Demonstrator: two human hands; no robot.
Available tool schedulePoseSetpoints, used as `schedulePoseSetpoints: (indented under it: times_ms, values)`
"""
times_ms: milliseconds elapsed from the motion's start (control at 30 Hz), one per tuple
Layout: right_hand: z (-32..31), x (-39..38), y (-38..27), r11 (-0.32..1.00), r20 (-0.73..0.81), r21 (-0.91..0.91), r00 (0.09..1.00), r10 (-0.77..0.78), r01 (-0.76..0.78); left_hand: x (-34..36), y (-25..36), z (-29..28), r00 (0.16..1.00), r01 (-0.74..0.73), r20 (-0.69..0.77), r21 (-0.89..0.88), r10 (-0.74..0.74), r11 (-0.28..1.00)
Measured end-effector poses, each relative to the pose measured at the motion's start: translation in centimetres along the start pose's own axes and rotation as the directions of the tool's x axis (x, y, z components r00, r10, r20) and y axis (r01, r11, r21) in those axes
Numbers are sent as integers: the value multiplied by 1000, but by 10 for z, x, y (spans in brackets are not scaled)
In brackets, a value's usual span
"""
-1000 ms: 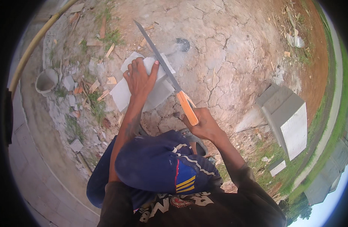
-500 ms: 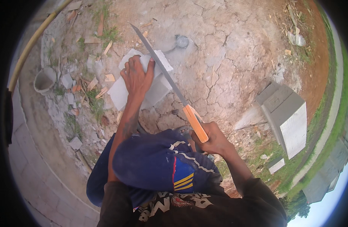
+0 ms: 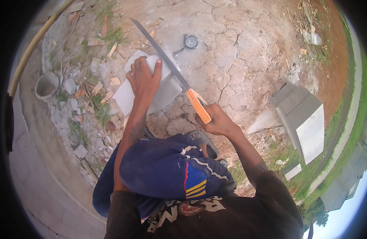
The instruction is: The person measures a white rectangular tile with a tape measure, marks it, and uses a hand saw to cut it into smaller pieces. The person repeats the measuring and cutting process on the resulting pieces.
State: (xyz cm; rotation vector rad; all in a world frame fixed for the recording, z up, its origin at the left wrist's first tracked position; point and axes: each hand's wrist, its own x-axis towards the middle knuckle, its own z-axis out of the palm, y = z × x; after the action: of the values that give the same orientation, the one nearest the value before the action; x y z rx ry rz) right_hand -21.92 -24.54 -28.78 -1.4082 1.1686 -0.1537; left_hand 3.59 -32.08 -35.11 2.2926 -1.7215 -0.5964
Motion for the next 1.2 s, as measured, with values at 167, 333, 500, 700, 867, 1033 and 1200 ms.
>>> schedulePoseSetpoints:
  times_ms: [167,333,500,700,867,1033,1200]
  values:
    - [-4,-2,-10,996,-5,91,1000,-15,16,-1,-5,3,1000,16,-10,20,-16,1000]
    - [-1,-19,-9,993,22,113,999,-39,36,1,-10,-4,999,23,-34,43,-22,999]
    - [-21,43,-3,999,-3,39,999,-33,33,1,1,5,1000,-3,-23,13,4,1000]
    - [-8,-26,-5,992,41,117,998,-50,45,0,-12,4,995,-59,-79,-10,58,998]
    - [-23,21,-2,968,30,235,996,88,-92,9,-12,13,994,-9,-106,20,11,1000]
    - [-4,-42,-22,998,-19,-4,998,-67,67,4,-18,10,996,49,-71,44,-45,998]
    - [-10,-4,-1,988,15,150,999,38,-40,4,-11,11,997,-35,-62,20,36,999]
